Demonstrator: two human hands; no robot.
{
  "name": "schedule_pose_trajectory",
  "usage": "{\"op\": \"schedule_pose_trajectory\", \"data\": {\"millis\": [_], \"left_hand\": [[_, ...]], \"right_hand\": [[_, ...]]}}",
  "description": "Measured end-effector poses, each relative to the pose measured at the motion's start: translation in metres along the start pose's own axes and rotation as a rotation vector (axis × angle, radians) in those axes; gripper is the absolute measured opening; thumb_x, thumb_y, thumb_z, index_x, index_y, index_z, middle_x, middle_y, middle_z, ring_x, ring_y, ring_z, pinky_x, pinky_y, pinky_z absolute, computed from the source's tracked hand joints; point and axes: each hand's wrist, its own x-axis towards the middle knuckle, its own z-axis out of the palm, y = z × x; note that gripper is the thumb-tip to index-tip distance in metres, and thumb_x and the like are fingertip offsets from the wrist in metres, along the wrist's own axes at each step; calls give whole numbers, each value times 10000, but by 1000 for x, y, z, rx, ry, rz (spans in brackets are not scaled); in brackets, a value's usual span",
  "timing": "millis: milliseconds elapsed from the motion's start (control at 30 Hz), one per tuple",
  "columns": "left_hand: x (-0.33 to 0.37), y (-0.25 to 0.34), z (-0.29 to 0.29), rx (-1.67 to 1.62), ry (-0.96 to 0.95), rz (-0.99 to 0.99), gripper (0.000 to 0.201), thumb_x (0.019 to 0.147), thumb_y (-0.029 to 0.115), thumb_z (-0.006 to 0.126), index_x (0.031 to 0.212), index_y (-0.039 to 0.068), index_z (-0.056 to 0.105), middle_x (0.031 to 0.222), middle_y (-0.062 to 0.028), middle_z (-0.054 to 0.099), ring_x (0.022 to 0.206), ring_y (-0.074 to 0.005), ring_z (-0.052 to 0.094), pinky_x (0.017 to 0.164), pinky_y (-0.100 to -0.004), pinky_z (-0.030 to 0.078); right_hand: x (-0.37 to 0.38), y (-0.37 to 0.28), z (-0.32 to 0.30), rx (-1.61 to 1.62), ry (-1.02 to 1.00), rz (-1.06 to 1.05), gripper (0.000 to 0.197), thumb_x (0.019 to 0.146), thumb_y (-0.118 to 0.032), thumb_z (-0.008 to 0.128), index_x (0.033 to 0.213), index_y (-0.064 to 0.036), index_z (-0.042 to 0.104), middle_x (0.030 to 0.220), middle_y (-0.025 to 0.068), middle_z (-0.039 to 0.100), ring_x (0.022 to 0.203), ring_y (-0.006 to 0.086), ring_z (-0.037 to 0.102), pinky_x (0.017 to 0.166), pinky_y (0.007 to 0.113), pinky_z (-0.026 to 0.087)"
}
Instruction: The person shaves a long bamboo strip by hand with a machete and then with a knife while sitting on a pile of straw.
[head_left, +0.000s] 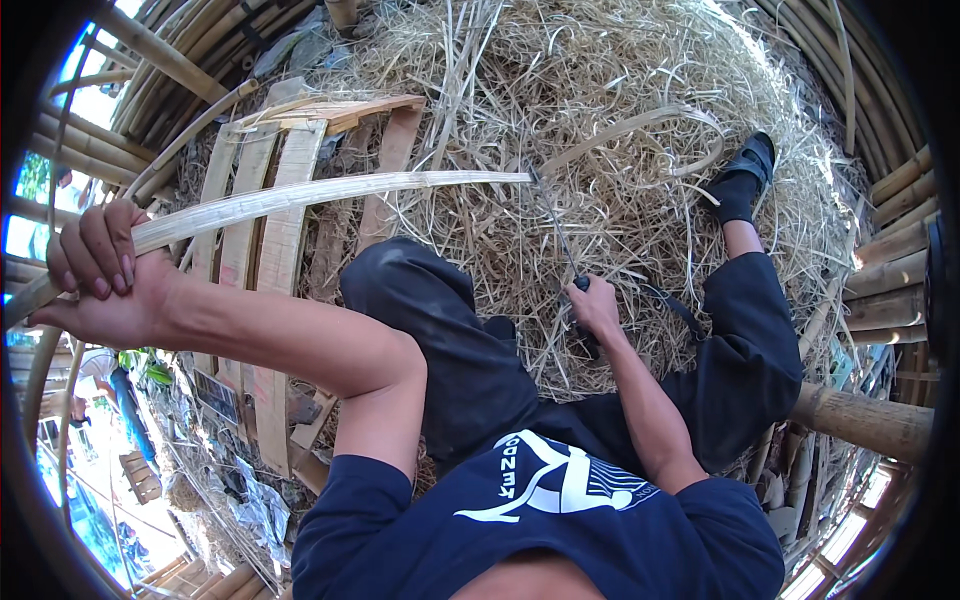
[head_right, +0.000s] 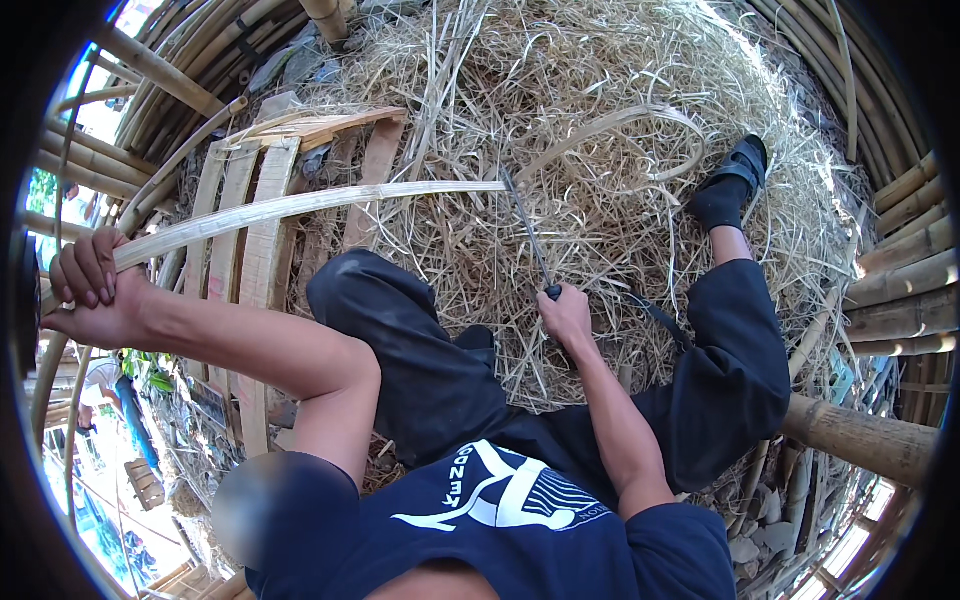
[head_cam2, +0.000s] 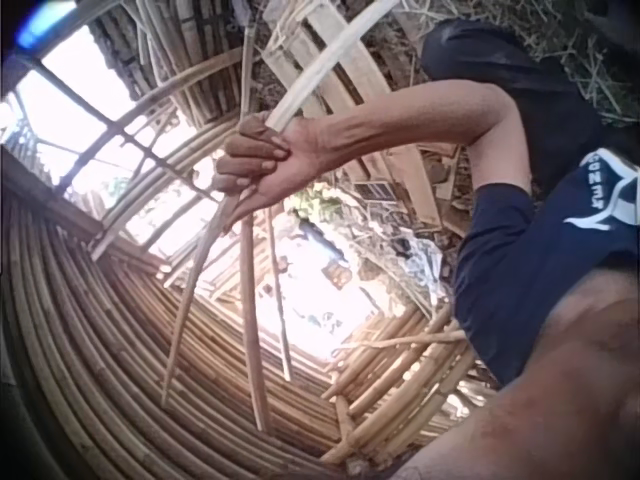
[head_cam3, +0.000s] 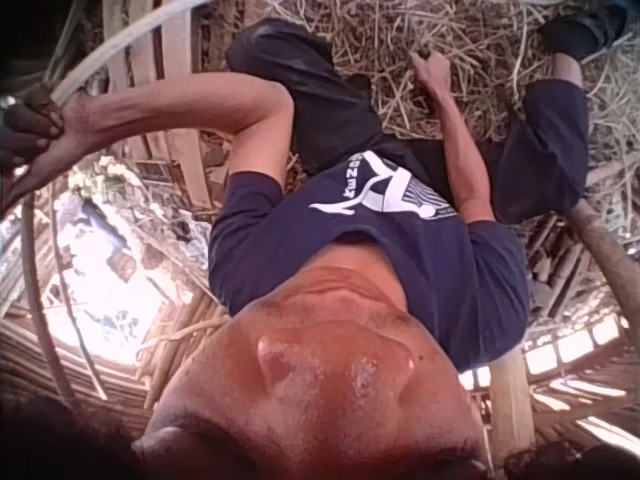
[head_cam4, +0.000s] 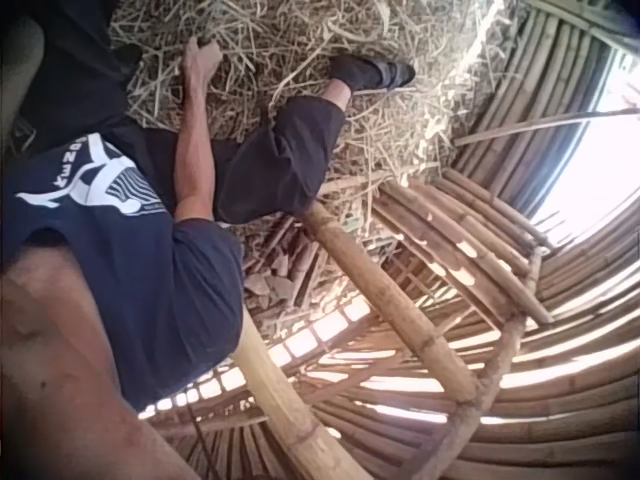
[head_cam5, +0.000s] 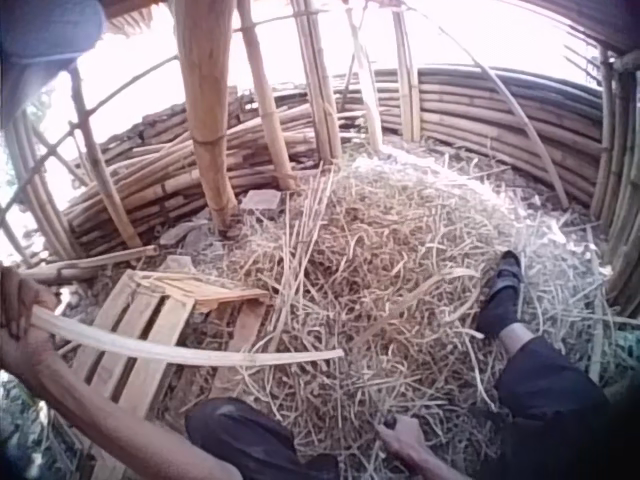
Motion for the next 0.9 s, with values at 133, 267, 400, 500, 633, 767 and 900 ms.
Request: {"op": "schedule_pose_trajectory", "data": {"millis": [133, 267, 400, 500, 633, 767, 900], "left_hand": [[6, 2, -4, 23, 42, -23, 666, 833, 762, 244, 560, 166, 361, 416, 61, 278, 341, -41, 234, 387, -192, 198], [10, 4, -14, -64, 41, -46, 666, 829, 764, 272, 556, 163, 355, 414, 57, 268, 342, -54, 227, 394, -212, 202], [20, -32, -4, 94, 165, -22, 693, 827, 777, 157, 542, 168, 325, 413, 52, 251, 342, -59, 205, 400, -224, 174], [21, -42, 11, 67, 89, -15, 701, 819, 783, 135, 542, 169, 325, 410, 51, 250, 338, -54, 196, 396, -221, 165], [24, -43, 27, 117, 101, 11, 684, 840, 760, 138, 542, 174, 328, 405, 49, 251, 332, -52, 188, 389, -219, 161], [21, -54, 41, 221, 216, 78, 671, 845, 755, 174, 543, 174, 319, 408, 44, 239, 333, -62, 172, 392, -231, 158], [17, -62, 63, 396, 362, 129, 564, 857, 631, 393, 527, 182, 311, 389, 64, 235, 324, -48, 191, 404, -207, 175]], "right_hand": [[1, 3, 0, -7, 7, 1, 354, 747, -308, 606, 827, 36, 632, 746, 218, 640, 722, 347, 634, 705, 405, 486], [1, 3, -2, -9, 5, -2, 355, 754, -312, 594, 821, 34, 632, 750, 220, 642, 726, 352, 635, 704, 409, 487], [14, 18, 8, -24, -16, 27, 357, 763, -315, 574, 836, 30, 627, 770, 229, 642, 748, 365, 634, 717, 416, 489], [17, 14, -1, -63, -101, 93, 411, 754, -355, 572, 920, 17, 629, 927, 254, 644, 901, 387, 620, 815, 438, 481], [19, 9, -6, -92, -65, 115, 451, 773, -391, 566, 926, 30, 621, 910, 269, 639, 894, 405, 616, 806, 453, 474], [15, -27, -20, -97, -90, 7, 518, 836, -485, 582, 909, 27, 602, 782, 256, 643, 767, 401, 637, 721, 459, 491], [6, -85, -44, 38, 38, -445, 380, 882, -369, 587, 955, 1, 544, 702, 210, 634, 625, 368, 632, 594, 423, 493]]}}
